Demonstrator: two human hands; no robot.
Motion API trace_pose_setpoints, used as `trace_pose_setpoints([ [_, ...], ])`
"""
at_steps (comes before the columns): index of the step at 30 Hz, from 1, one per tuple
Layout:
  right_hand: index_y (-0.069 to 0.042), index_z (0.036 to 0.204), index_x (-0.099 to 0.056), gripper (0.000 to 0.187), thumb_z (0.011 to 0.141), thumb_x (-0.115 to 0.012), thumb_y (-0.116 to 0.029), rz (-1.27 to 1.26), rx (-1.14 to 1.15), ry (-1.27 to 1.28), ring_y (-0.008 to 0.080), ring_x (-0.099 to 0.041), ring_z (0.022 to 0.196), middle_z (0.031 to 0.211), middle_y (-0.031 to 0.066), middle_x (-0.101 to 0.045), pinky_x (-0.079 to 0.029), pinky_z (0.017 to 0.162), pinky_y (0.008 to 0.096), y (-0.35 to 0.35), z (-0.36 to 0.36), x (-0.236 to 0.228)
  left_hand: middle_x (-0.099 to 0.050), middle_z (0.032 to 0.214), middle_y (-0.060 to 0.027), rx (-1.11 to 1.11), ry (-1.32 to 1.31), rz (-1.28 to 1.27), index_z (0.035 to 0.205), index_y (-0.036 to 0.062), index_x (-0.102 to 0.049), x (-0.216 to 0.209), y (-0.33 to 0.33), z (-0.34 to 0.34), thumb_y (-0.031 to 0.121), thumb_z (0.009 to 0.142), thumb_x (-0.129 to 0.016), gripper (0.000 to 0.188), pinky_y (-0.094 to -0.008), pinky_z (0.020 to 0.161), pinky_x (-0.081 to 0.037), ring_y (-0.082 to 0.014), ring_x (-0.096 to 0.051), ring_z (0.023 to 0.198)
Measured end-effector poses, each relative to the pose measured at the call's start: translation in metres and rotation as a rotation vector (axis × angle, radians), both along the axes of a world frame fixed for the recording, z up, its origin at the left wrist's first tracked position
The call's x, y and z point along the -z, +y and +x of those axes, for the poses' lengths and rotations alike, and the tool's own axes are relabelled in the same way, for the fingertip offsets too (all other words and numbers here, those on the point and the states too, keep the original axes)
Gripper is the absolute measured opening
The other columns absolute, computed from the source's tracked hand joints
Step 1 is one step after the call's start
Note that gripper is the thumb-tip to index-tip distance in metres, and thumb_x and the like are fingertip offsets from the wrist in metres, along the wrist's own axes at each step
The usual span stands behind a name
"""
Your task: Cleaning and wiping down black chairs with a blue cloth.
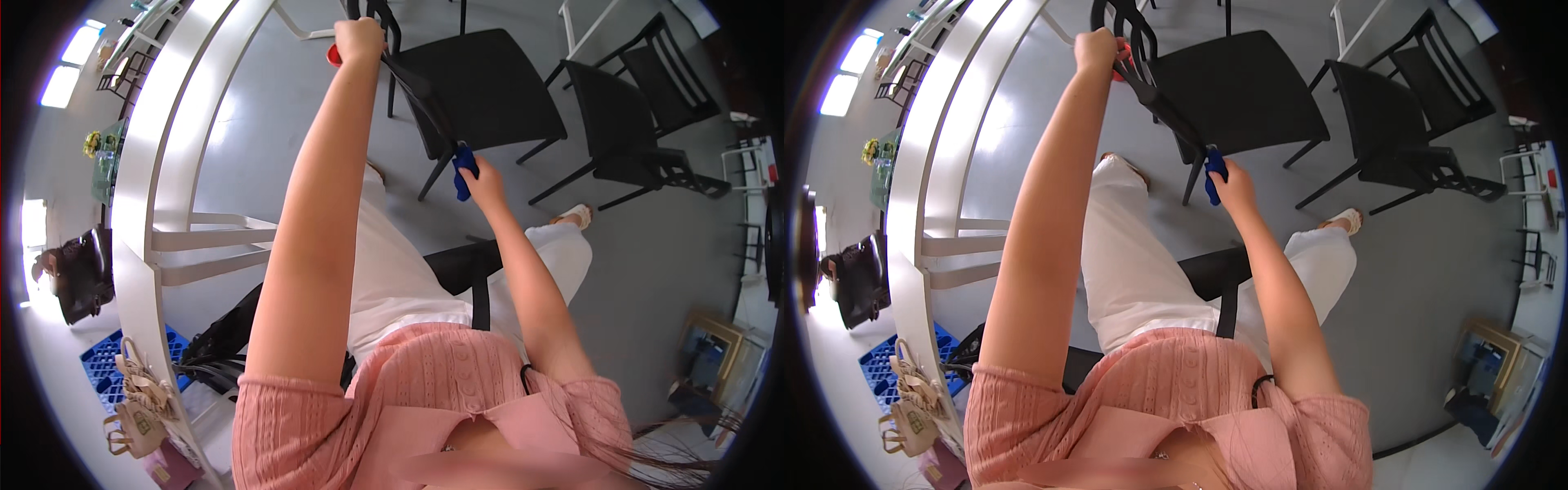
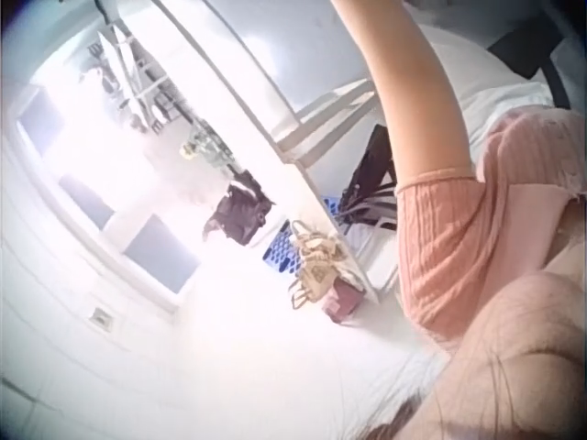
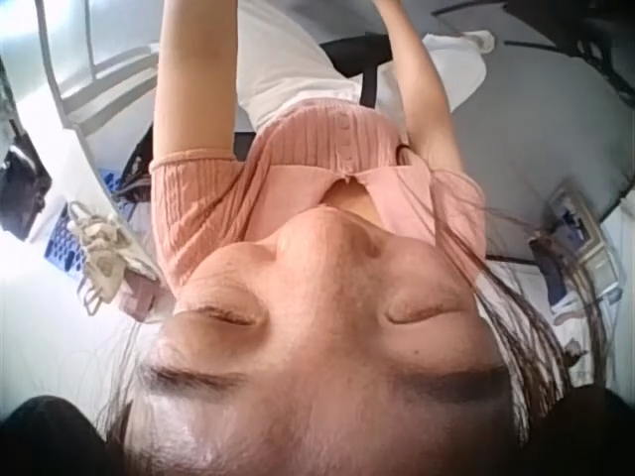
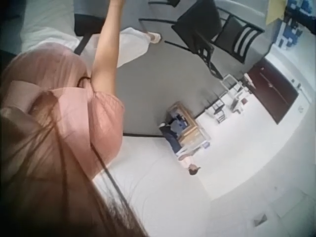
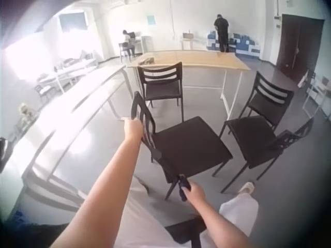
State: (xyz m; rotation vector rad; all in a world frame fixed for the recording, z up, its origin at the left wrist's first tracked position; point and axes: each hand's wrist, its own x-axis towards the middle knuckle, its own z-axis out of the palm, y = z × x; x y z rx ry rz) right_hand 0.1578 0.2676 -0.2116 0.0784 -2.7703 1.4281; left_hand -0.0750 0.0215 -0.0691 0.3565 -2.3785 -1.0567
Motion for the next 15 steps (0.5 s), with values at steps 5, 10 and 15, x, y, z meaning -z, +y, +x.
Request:
trace_pose_setpoints([
  [5,0.001,0.114,-0.063,0.038,0.086,-0.07,-0.024,-0.019,0.08,-0.028,0.0357,-0.063,0.093,0.101,0.0185,-0.065,-0.051,0.08,0.0397,0.052,0.026,-0.057,-0.062,0.103,-0.0146,0.172,0.104,1.395,0.114,-0.0006,-0.052,-0.007,0.061,0.095,0.044,0.101,-0.04,0.047,-0.0403,0.078,-0.053,-0.0237,-0.064,0.095],
  [10,0.002,0.114,-0.06,0.04,0.085,-0.07,-0.023,0.122,0.035,0.143,0.0372,-0.062,0.096,0.107,0.0196,-0.061,-0.05,0.082,0.0425,0.034,0.038,-0.096,-0.059,0.106,-0.0062,0.044,0.113,1.067,0.115,0.0071,-0.054,0.067,0.094,0.23,0.048,0.099,-0.049,0.044,-0.0326,0.079,-0.048,-0.0169,-0.057,0.1],
  [15,0.001,0.113,-0.061,0.04,0.083,-0.073,-0.023,0.195,-0.265,0.035,0.0357,-0.064,0.097,0.104,0.0203,-0.065,-0.051,0.085,0.042,-0.011,0.062,-0.094,-0.062,0.112,-0.0043,0.424,-0.583,1.923,0.118,0.0144,-0.057,0.118,0.115,0.318,0.046,0.1,-0.043,0.039,-0.0404,0.091,-0.05,-0.0197,-0.06,0.105],
])
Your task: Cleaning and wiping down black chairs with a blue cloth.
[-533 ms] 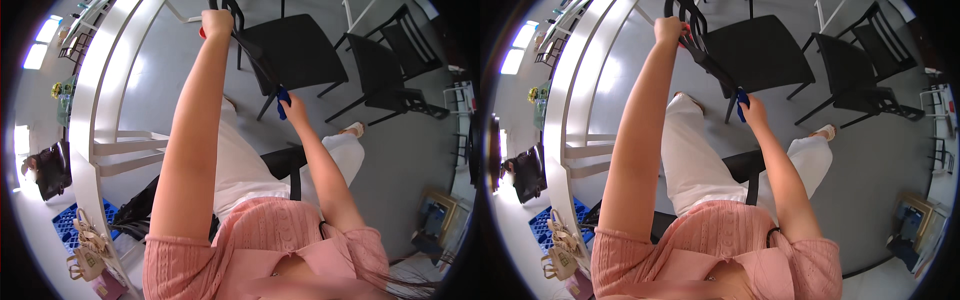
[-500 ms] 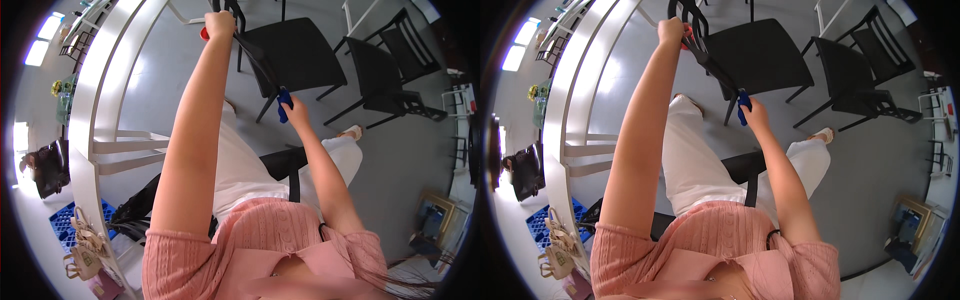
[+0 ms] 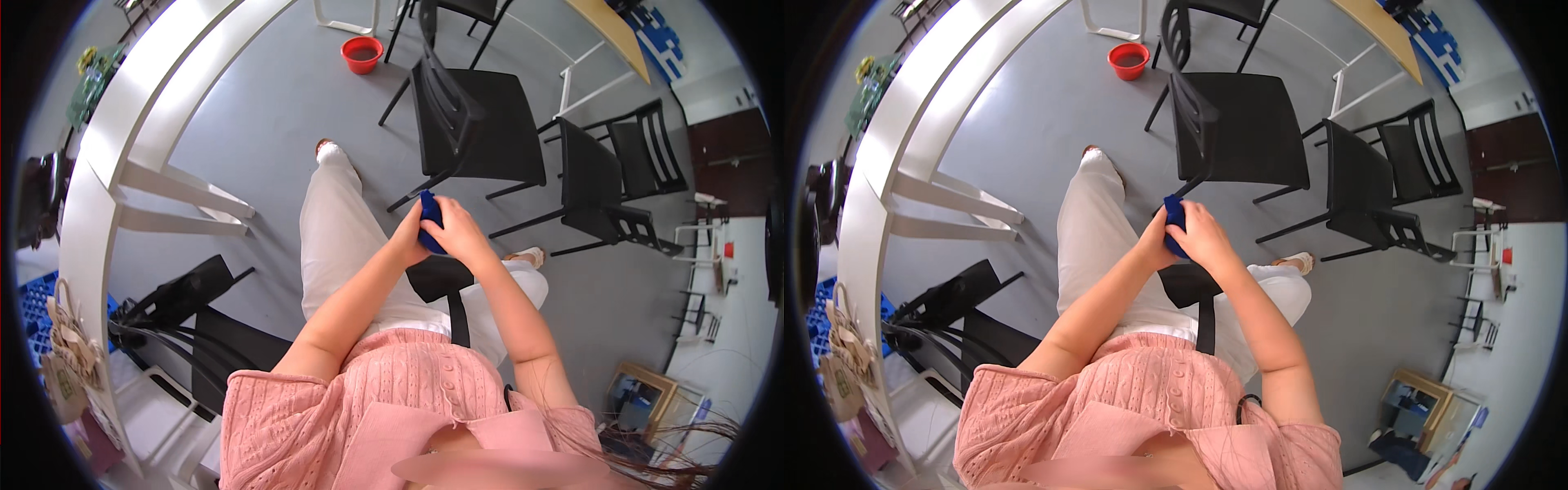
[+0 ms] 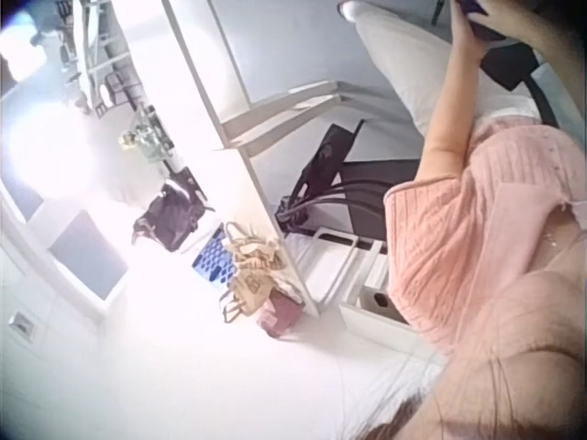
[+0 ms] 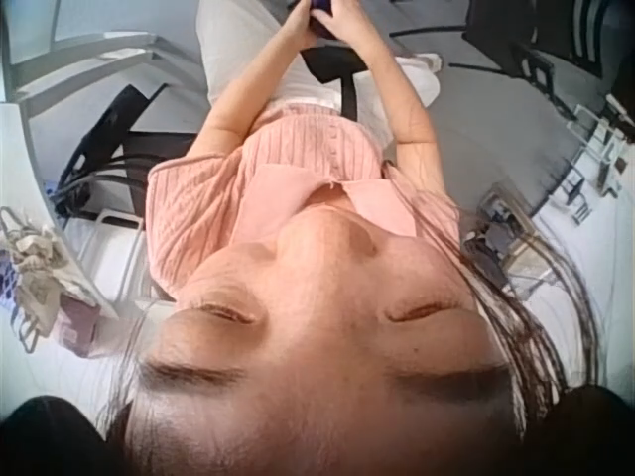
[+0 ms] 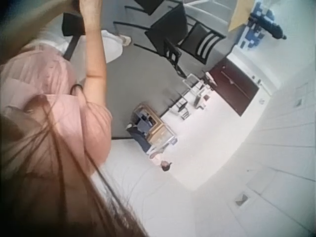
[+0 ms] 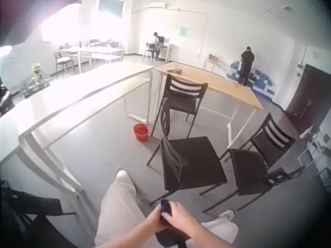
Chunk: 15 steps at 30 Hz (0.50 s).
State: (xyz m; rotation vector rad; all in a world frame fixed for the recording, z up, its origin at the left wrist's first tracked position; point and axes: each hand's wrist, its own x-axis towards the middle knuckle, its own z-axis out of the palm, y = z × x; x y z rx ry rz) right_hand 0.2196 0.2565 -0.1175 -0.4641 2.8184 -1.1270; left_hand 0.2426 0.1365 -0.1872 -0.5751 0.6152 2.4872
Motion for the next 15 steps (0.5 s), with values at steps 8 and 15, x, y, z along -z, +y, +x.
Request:
trace_pose_setpoints([
  [8,-0.007,0.112,-0.062,0.027,0.086,-0.066,-0.017,0.201,0.029,0.996,0.0294,-0.062,0.096,0.104,0.0075,-0.067,-0.05,0.082,0.0398,-0.057,-0.087,-0.147,-0.059,0.128,-0.0157,-0.376,-0.09,0.297,0.125,0.0143,-0.055,0.037,-0.036,-0.009,0.05,0.101,-0.038,0.047,-0.0489,0.099,-0.049,-0.0313,-0.06,0.115],
  [15,-0.001,0.099,-0.066,0.036,0.092,-0.053,-0.034,0.388,-0.1,-0.017,0.0332,-0.067,0.09,0.093,0.0129,-0.072,-0.05,0.08,0.0413,-0.029,-0.147,-0.139,-0.062,0.097,-0.005,-0.574,-0.25,0.16,0.096,0.0162,-0.059,0.085,-0.027,-0.023,0.049,0.096,-0.055,0.033,-0.0456,0.088,-0.054,-0.0256,-0.063,0.094],
])
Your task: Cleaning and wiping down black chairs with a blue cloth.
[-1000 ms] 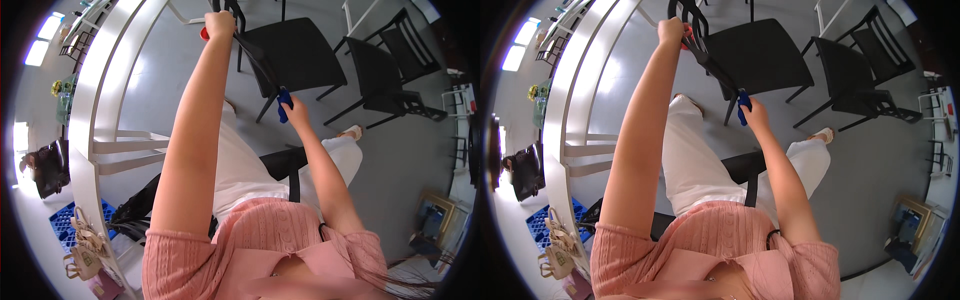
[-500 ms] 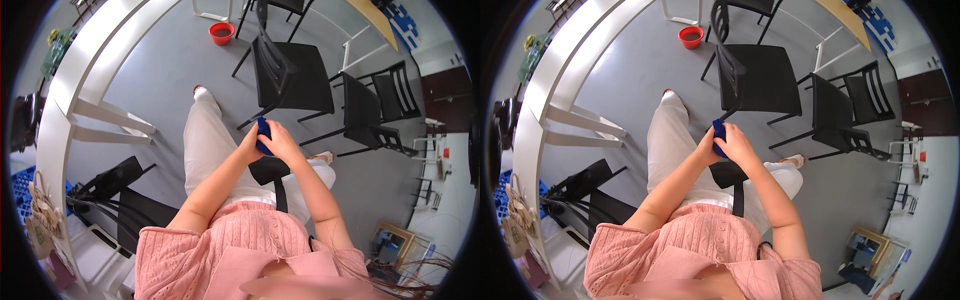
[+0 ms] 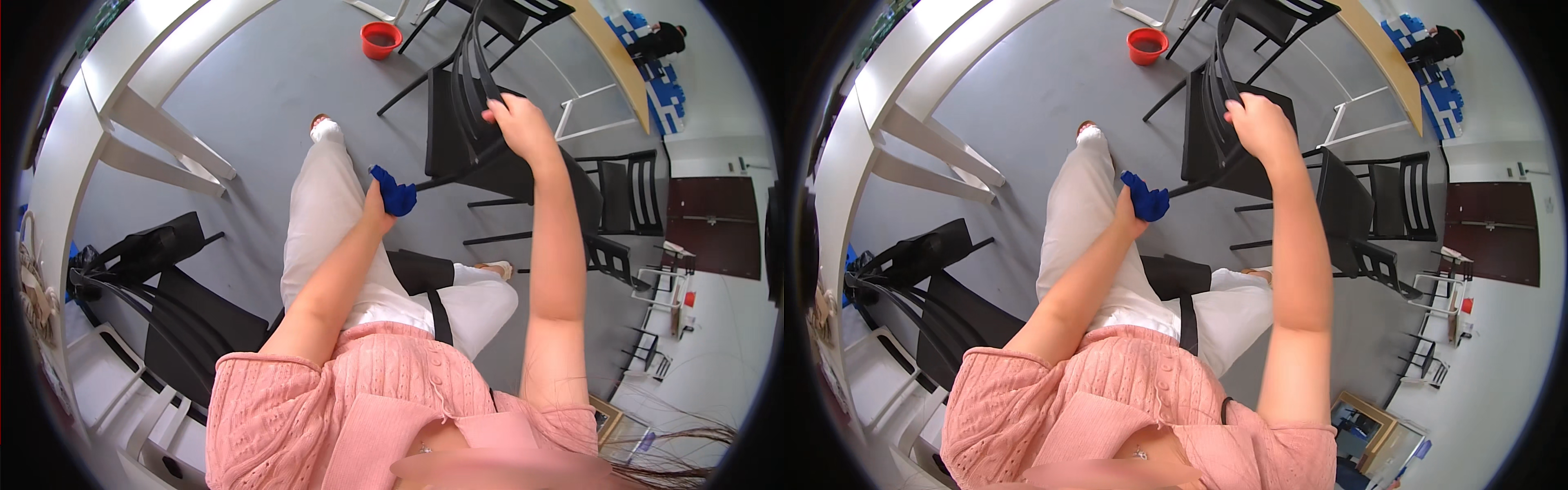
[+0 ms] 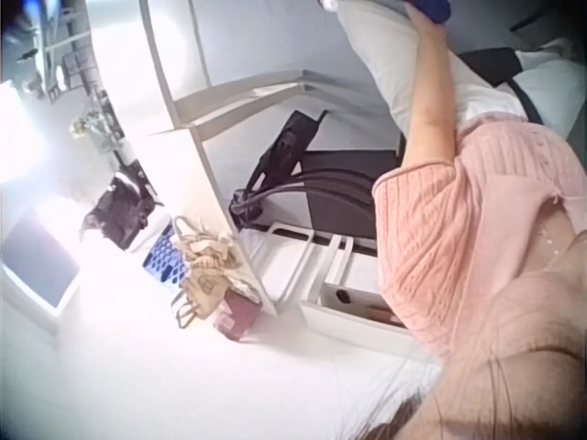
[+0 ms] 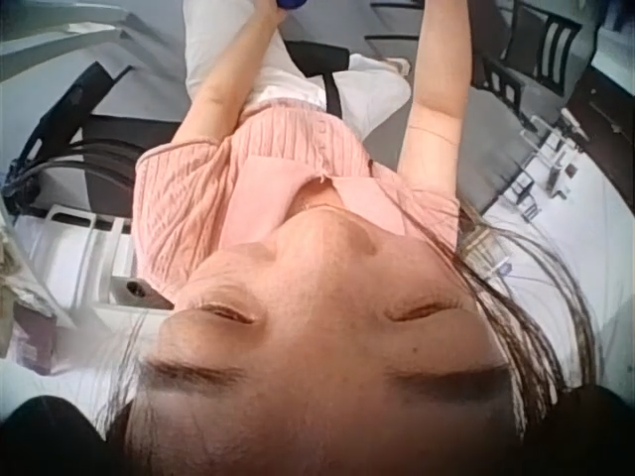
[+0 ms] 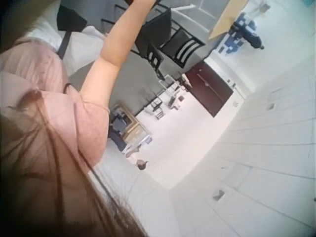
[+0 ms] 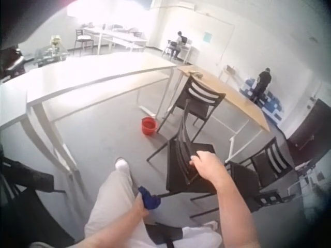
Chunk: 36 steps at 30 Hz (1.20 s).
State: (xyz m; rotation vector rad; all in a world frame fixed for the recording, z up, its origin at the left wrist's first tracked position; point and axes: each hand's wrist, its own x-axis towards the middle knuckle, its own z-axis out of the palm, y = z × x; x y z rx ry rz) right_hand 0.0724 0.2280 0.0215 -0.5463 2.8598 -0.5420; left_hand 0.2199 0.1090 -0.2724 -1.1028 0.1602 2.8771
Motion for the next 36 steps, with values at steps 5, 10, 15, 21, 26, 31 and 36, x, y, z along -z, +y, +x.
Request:
trace_pose_setpoints([
  [5,-0.006,0.105,-0.066,0.027,0.095,-0.051,-0.027,0.205,-0.052,-0.07,0.0333,-0.067,0.091,0.097,0.0097,-0.073,-0.051,0.079,0.0418,0.048,0.069,-0.032,-0.062,0.102,-0.0043,-0.004,-0.041,-0.069,0.104,0.0129,-0.06,0.02,-0.001,-0.008,0.043,0.097,-0.055,0.032,-0.0398,0.088,-0.053,-0.0228,-0.062,0.098],
  [10,-0.009,0.115,-0.066,0.028,0.095,-0.056,-0.025,0.276,0.052,-0.188,0.0292,-0.069,0.083,0.097,0.0089,-0.073,-0.051,0.074,0.0368,0.093,0.109,-0.035,-0.058,0.122,-0.0127,-0.02,-0.141,-0.491,0.134,-0.0013,-0.045,0.023,0.024,-0.045,0.034,0.098,-0.054,0.051,-0.033,0.092,-0.047,-0.0208,-0.059,0.108],
  [15,-0.005,0.11,-0.067,0.027,0.094,-0.06,-0.025,0.037,0.133,-0.087,0.0245,-0.065,0.072,0.085,0.0101,-0.07,-0.049,0.068,0.0335,0.082,0.12,-0.024,-0.051,0.13,-0.0192,-0.138,-0.181,-0.783,0.141,-0.0061,-0.035,0.022,0.052,-0.115,0.039,0.094,-0.06,0.07,-0.034,0.098,-0.043,-0.0253,-0.054,0.116],
  [21,-0.004,0.101,-0.069,0.014,0.088,-0.066,-0.011,-0.013,-0.002,0.044,0.0247,-0.061,0.066,0.076,0.0083,-0.067,-0.047,0.06,0.0331,0.083,0.125,-0.017,-0.051,0.122,-0.0307,0.22,-0.253,-1.375,0.13,-0.0111,-0.04,0.032,0.098,-0.17,0.039,0.094,-0.058,0.064,-0.0479,0.099,-0.042,-0.044,-0.051,0.117],
  [26,-0.002,0.101,-0.068,0.015,0.087,-0.066,-0.007,-0.019,-0.001,0.005,0.0206,-0.058,0.064,0.074,0.0058,-0.067,-0.045,0.059,0.0312,0.082,0.116,-0.025,-0.053,0.114,-0.0269,0.245,-0.377,-1.552,0.123,-0.0079,-0.045,0.011,0.103,-0.176,0.033,0.098,-0.053,0.049,-0.0499,0.087,-0.049,-0.0439,-0.057,0.106],
  [31,-0.001,0.103,-0.067,0.018,0.086,-0.067,-0.004,-0.008,-0.016,-0.078,0.02,-0.057,0.064,0.075,0.0062,-0.068,-0.045,0.058,0.0305,0.082,0.114,-0.03,-0.052,0.119,-0.0255,0.342,-0.521,-1.284,0.124,-0.0085,-0.044,-0.016,0.082,-0.192,0.029,0.1,-0.048,0.045,-0.0477,0.087,-0.051,-0.043,-0.058,0.105],
  [36,-0.001,0.103,-0.067,0.018,0.085,-0.067,-0.003,-0.022,-0.016,-0.137,0.0198,-0.057,0.064,0.075,0.0072,-0.068,-0.045,0.059,0.0298,0.082,0.115,-0.032,-0.048,0.129,-0.026,0.111,-0.563,-1.761,0.132,-0.0094,-0.039,0.014,0.056,-0.23,0.026,0.1,-0.048,0.049,-0.0469,0.093,-0.049,-0.0424,-0.054,0.113],
])
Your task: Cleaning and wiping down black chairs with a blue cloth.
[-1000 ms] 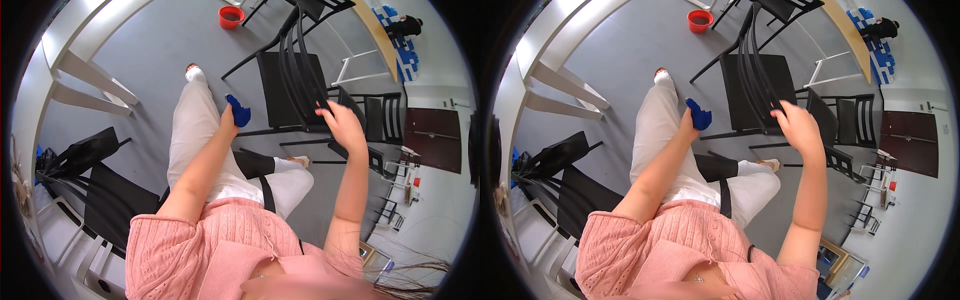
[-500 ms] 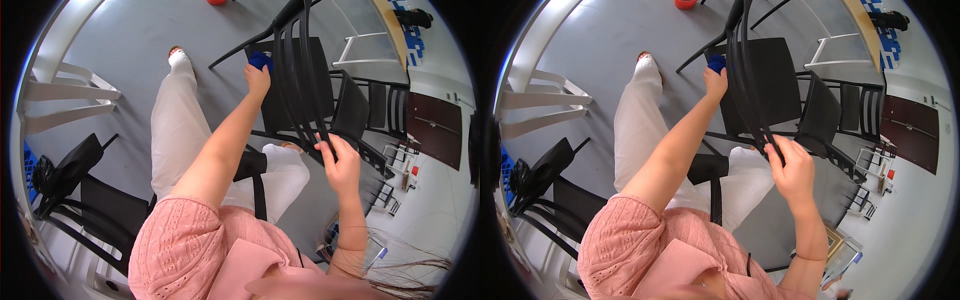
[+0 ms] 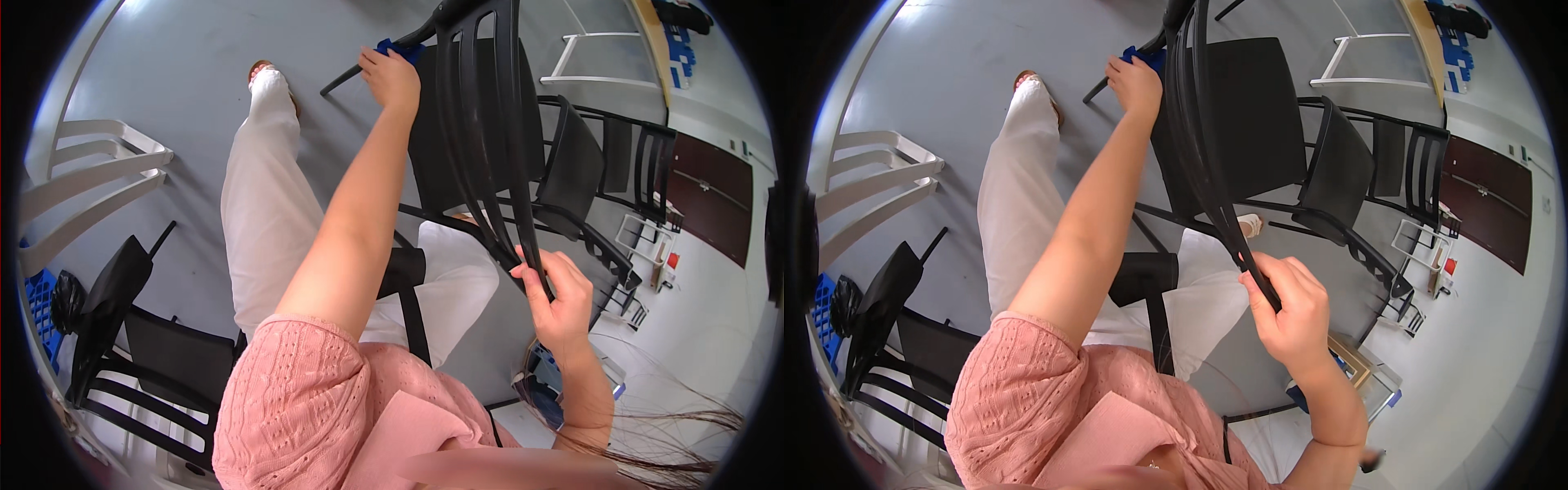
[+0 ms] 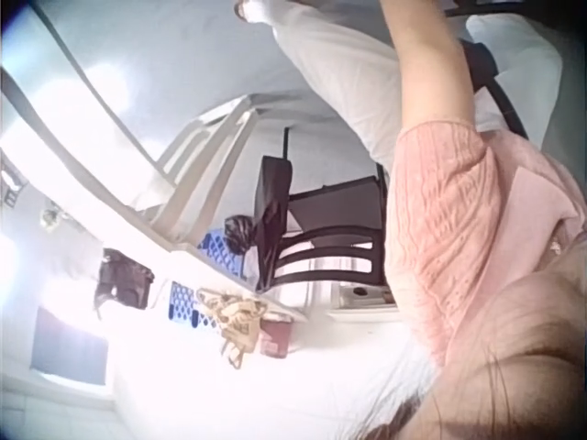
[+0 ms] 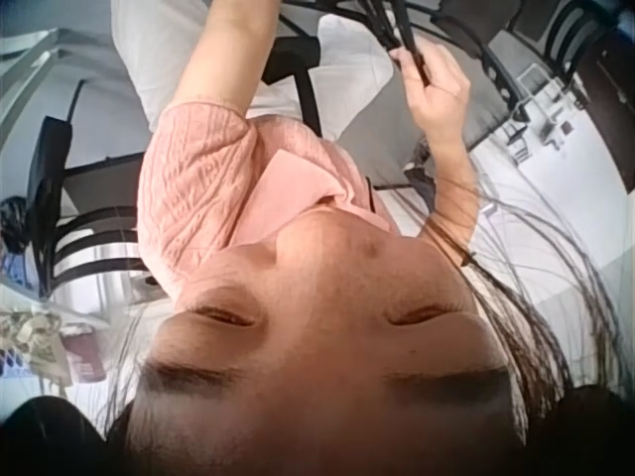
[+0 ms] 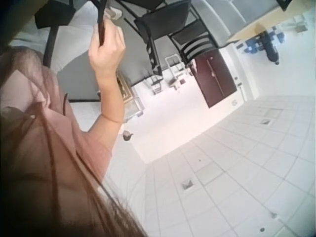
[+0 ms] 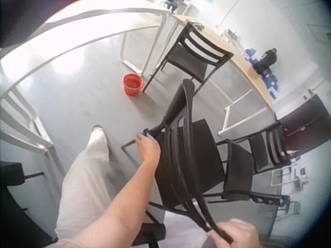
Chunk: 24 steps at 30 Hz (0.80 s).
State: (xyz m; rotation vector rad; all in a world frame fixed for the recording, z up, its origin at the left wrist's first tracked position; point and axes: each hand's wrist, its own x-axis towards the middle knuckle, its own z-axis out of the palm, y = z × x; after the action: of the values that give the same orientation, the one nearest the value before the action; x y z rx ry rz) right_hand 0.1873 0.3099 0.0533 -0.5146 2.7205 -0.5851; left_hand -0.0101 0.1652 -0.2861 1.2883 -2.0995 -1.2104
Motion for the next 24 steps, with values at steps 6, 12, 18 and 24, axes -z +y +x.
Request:
trace_pose_setpoints([
  [6,0.0,0.102,-0.067,0.016,0.085,-0.065,-0.002,-0.015,0.035,0.005,0.0216,-0.062,0.07,0.078,0.0081,-0.069,-0.049,0.063,0.0307,-0.002,-0.001,0.003,-0.049,0.134,-0.0267,0.177,-0.022,0.183,0.135,-0.0106,-0.038,-0.004,-0.006,0.01,0.024,0.099,-0.048,0.051,-0.046,0.101,-0.043,-0.0423,-0.052,0.119],
  [12,0.0,0.104,-0.067,0.017,0.087,-0.064,-0.003,-0.008,0.036,0.063,0.0214,-0.064,0.071,0.078,0.0082,-0.07,-0.049,0.064,0.031,-0.006,-0.001,0.003,-0.051,0.133,-0.0291,0.31,-0.037,0.269,0.139,-0.0096,-0.036,-0.011,0.052,0.1,0.029,0.1,-0.047,0.056,-0.0455,0.102,-0.043,-0.0414,-0.051,0.122],
  [18,0.0,0.104,-0.068,0.018,0.088,-0.064,-0.005,0.008,0.008,0.118,0.0207,-0.062,0.068,0.077,0.0077,-0.07,-0.048,0.062,0.031,-0.004,0.006,0.006,-0.044,0.14,-0.0301,0.485,-0.045,0.424,0.144,-0.0091,-0.027,-0.007,0.112,0.21,0.028,0.099,-0.049,0.062,-0.0467,0.102,-0.043,-0.0443,-0.05,0.123],
  [24,-0.001,0.105,-0.069,0.019,0.087,-0.065,-0.005,0.022,-0.015,0.175,0.0202,-0.06,0.064,0.077,0.0075,-0.069,-0.046,0.058,0.0304,-0.005,0.006,0.009,-0.028,0.149,-0.0344,0.374,0.101,0.236,0.144,-0.0133,-0.023,0.011,0.107,0.178,0.025,0.101,-0.047,0.063,-0.0501,0.111,-0.03,-0.0483,-0.036,0.134],
])
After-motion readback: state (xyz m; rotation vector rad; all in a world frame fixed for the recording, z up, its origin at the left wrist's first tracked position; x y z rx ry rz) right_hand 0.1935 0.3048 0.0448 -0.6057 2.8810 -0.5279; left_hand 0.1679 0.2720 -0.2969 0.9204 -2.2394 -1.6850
